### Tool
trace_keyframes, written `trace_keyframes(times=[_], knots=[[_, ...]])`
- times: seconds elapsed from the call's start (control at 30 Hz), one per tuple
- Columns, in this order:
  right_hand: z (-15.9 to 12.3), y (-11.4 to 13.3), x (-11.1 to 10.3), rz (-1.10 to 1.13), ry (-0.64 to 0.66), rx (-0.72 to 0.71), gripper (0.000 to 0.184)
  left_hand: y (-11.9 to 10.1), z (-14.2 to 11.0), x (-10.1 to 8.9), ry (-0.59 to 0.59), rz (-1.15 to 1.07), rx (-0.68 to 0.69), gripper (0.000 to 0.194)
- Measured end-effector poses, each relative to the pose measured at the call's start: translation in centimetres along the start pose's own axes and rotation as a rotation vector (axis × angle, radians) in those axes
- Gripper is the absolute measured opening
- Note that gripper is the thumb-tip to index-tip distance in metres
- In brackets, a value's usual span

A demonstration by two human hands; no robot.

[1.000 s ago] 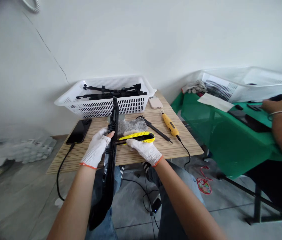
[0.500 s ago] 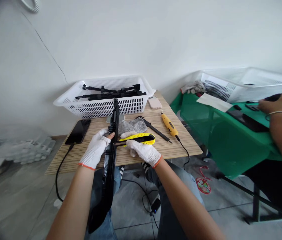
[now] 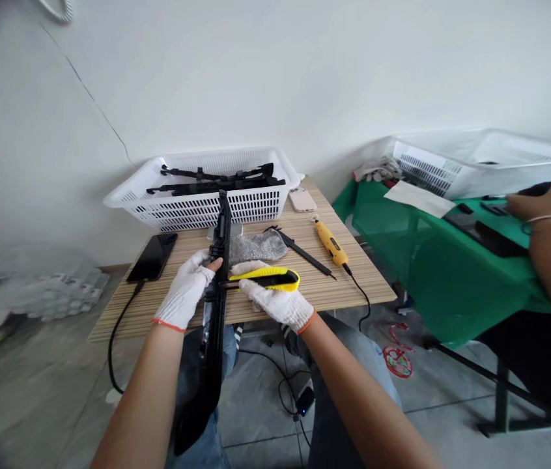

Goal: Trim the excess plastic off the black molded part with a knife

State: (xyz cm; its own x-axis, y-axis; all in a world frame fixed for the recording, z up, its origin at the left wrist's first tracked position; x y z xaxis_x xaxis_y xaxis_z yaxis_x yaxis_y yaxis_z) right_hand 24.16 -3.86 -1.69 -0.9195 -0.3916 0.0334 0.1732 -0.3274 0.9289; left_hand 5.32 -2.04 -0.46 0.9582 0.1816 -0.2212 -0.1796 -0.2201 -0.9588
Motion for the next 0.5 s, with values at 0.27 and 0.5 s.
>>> trace_keyframes(times=[0.27,0.5], knots=[[-2.1,-0.3,-0.2,-0.678,0.184,-0.436,0.032,0.3,0.2,-0.1,-0.041,0.036,-0.005,0.036],[-1.5,-0.7,-0.2,-0.833,0.172,-0.437,0.032,0.6,0.1,-0.4,-0.081,-0.040,-0.043,0.044]])
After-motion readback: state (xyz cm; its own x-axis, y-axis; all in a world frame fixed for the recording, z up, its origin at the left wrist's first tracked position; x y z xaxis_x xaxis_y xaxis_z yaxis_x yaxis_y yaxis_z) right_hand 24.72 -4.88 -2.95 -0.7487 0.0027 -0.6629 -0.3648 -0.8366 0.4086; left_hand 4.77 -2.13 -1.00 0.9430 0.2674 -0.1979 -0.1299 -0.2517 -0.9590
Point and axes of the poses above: each hand's wrist, its own z-axis towards the middle knuckle, its own x-axis out of the palm, y = z × x, the point moved 1 cm from there along z, towards the middle knuckle, and after that the axes turned 13 degrees about -x, right-handed, at the moved point
